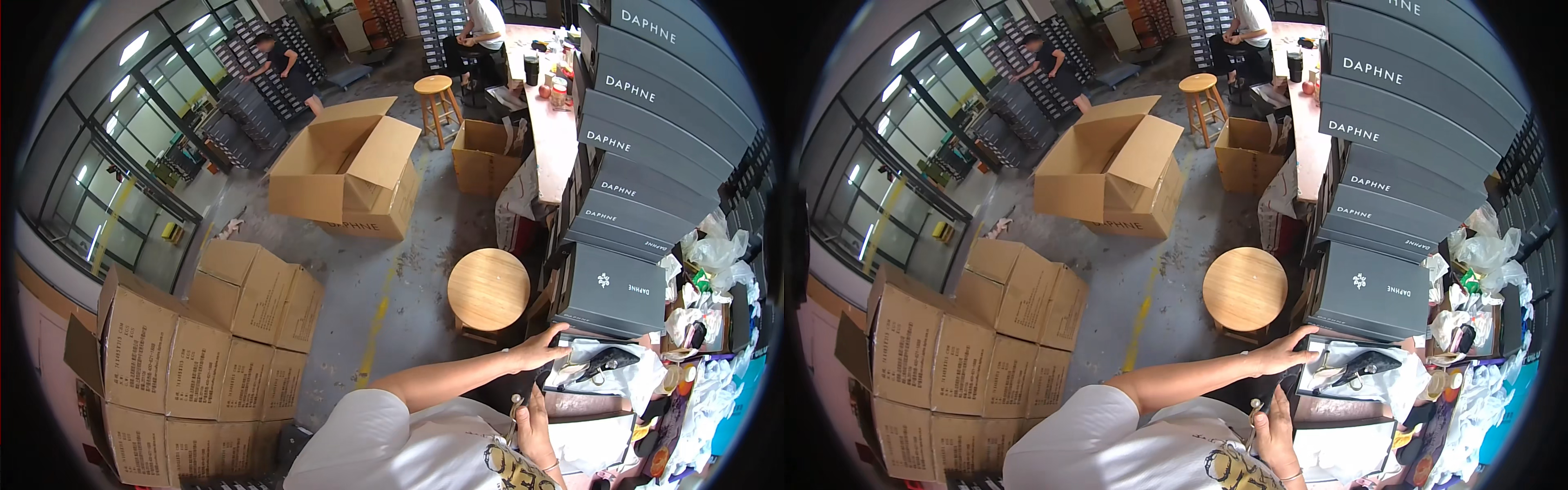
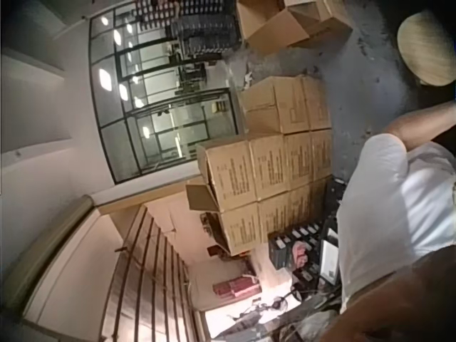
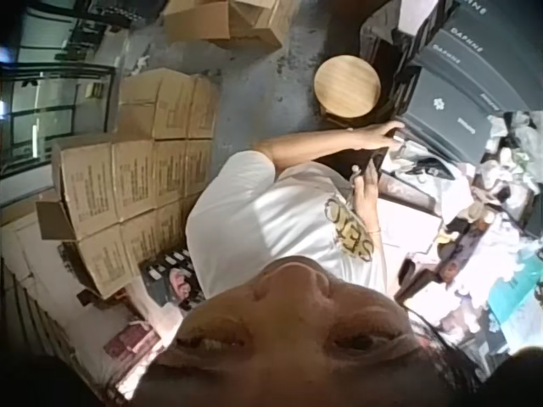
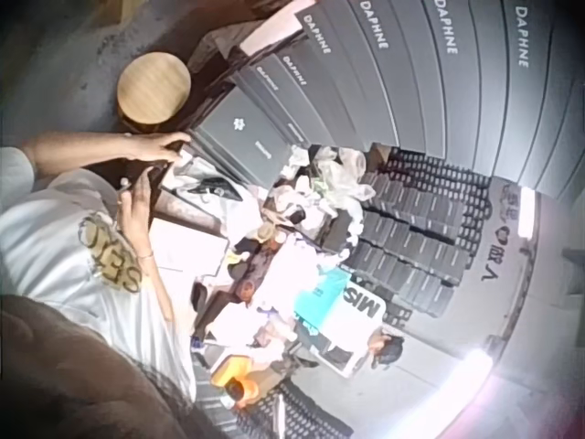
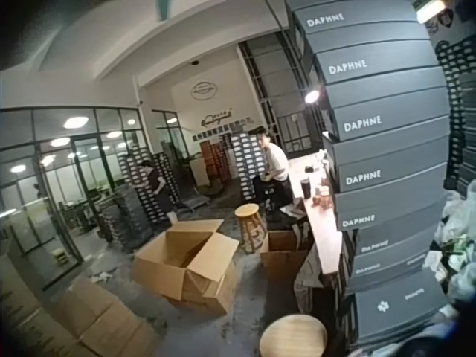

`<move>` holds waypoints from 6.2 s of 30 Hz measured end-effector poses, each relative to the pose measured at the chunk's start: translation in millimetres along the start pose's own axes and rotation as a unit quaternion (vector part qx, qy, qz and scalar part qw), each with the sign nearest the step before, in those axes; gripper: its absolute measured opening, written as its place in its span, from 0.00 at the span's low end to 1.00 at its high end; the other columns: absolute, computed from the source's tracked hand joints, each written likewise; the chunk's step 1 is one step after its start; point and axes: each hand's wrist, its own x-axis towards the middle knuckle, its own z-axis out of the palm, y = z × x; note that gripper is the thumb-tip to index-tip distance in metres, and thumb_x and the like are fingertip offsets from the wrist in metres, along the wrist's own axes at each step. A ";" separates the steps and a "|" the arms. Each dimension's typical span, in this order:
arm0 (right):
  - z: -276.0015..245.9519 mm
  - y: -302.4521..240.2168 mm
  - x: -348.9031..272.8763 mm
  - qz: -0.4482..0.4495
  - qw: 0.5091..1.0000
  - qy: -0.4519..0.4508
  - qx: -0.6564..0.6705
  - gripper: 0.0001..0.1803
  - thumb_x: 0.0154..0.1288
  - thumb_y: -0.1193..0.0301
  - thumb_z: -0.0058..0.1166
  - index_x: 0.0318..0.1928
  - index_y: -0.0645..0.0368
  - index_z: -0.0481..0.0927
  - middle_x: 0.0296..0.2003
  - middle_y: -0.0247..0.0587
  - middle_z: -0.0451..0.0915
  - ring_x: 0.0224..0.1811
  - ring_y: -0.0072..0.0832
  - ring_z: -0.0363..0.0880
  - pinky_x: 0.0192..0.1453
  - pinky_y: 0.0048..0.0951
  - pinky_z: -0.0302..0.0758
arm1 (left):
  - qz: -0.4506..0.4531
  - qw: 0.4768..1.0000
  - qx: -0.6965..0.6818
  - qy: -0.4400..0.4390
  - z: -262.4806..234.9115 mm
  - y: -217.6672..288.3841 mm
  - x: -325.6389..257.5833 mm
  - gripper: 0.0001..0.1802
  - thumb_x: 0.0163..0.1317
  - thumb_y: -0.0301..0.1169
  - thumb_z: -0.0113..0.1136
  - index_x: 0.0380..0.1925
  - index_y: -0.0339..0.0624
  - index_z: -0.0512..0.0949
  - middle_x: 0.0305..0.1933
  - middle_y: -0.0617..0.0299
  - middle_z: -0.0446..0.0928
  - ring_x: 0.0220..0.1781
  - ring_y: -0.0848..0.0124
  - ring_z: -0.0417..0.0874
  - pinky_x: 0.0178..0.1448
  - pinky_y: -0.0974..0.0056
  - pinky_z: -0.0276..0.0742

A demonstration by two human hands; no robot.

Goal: Packing finished high-heel shoes into boxes with protective wrapping.

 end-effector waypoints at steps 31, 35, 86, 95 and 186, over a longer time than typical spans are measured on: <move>-6.6 10.7 39.0 0.102 0.993 -0.058 -0.024 0.39 0.72 0.51 0.37 0.63 0.81 0.55 0.65 0.74 0.54 0.73 0.54 0.47 0.74 0.37 0.44 | -0.026 0.997 -0.067 0.041 -4.8 -19.5 -10.3 0.38 0.66 0.47 0.53 0.68 0.41 0.50 0.68 0.46 0.57 0.58 0.63 0.73 0.66 0.61 0.63; -5.9 12.6 39.4 0.101 0.992 -0.068 -0.037 0.40 0.73 0.51 0.36 0.64 0.81 0.54 0.66 0.74 0.52 0.73 0.54 0.46 0.75 0.37 0.44 | -0.014 0.996 -0.065 0.054 -4.2 -28.5 -9.4 0.39 0.66 0.47 0.53 0.69 0.41 0.50 0.69 0.47 0.57 0.58 0.63 0.72 0.66 0.61 0.63; -61.8 50.3 -76.7 0.100 0.921 0.230 -0.297 0.14 0.45 0.74 0.59 0.37 0.56 0.75 0.30 0.44 0.74 0.34 0.42 0.77 0.36 0.38 0.76 | -0.190 0.919 -0.280 -0.201 108.4 -20.1 -52.6 0.23 0.61 0.24 0.52 0.56 0.46 0.60 0.45 0.56 0.73 0.40 0.67 0.81 0.42 0.59 0.84; -43.0 53.2 -54.9 0.205 0.870 0.417 -0.163 0.28 0.39 0.73 0.72 0.42 0.58 0.73 0.34 0.42 0.74 0.33 0.37 0.77 0.36 0.33 0.76 | -0.208 0.921 -0.246 -0.218 90.9 -36.6 -49.6 0.30 0.61 0.27 0.55 0.60 0.47 0.53 0.40 0.54 0.74 0.31 0.63 0.82 0.33 0.59 0.82; -70.0 -37.1 -88.0 -0.004 0.831 0.500 -0.243 0.28 0.49 0.80 0.61 0.55 0.58 0.76 0.33 0.40 0.73 0.29 0.35 0.76 0.32 0.31 0.75 | -0.188 0.842 -0.443 -0.244 169.3 83.9 13.2 0.15 0.60 0.44 0.55 0.33 0.45 0.69 0.20 0.68 0.64 0.26 0.78 0.65 0.31 0.74 0.64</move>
